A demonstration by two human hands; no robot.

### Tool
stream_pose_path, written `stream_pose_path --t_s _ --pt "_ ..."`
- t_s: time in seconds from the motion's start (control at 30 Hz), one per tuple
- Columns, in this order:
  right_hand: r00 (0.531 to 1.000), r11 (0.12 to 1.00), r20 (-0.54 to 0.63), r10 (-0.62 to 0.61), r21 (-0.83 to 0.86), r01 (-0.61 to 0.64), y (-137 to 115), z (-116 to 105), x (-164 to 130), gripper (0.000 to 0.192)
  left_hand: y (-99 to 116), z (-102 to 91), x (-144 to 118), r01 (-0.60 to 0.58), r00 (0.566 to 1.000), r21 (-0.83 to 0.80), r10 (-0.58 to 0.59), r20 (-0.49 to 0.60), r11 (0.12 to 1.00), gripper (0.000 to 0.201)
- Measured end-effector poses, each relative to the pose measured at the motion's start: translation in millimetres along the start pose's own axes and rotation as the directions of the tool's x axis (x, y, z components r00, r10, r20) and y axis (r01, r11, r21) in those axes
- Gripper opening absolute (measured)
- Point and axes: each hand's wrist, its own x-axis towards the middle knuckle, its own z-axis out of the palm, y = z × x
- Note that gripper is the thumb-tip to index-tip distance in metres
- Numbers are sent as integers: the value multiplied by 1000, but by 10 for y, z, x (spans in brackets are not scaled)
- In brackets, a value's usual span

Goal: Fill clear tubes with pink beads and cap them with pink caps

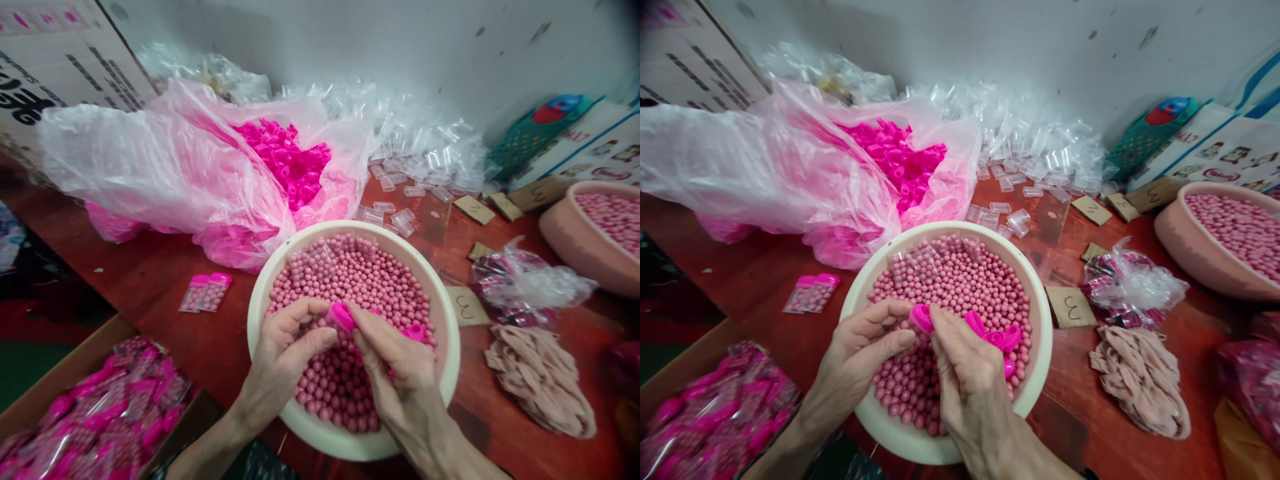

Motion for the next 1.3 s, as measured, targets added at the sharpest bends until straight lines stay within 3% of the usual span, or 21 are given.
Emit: stream_pose_path --t_s 0.1,0.2,0.4,0.53,0.63,0.8,0.97,1.03,1.1,1.17,1.23,1.3 --pt "999 1000 52 9 -4 -9 -5 -67 -8 48 -1 4 -3 8 1000 16 -9 14 1000 11" --pt "1000 1000 23 11 -9 -11 19 -45 -31 47 0 10 -1 1 1000 43 -2 9 999 12" --pt "978 952 -27 -207 -234 195 115 134 -166 63 -15 2 -6 -9 999 90 12 -30 996 11" --pt "996 954 46 -80 -285 90 -16 119 -110 51 -13 15 1 28 999 25 -27 -28 999 11" --pt "998 922 65 -1 -386 26 -91 132 -53 65 -22 27 26 117 992 -98 -111 60 988 10" --pt "978 788 102 -183 -580 208 -48 171 -3 47 -77 4 74 167 975 -270 -118 189 948 9" --pt "904 540 255 -344 -734 412 -76 137 122 36 -133 -43 65 168 977 -317 -116 178 933 9" --pt "880 501 300 -369 -733 460 -88 133 168 37 -139 -48 54 159 980 -314 -111 166 936 8" --pt "890 593 276 -363 -669 449 -76 122 192 36 -133 -41 46 141 984 -305 -99 149 942 7" --pt "933 788 227 -280 -501 358 -39 81 196 35 -120 -24 42 120 989 -307 -87 119 944 11" --pt "974 957 207 -95 -251 146 4 -4 191 43 -106 -7 45 114 991 -331 -85 102 937 17" --pt "975 990 178 136 20 -142 36 -117 190 46 -91 4 52 118 990 -344 -82 118 932 17"
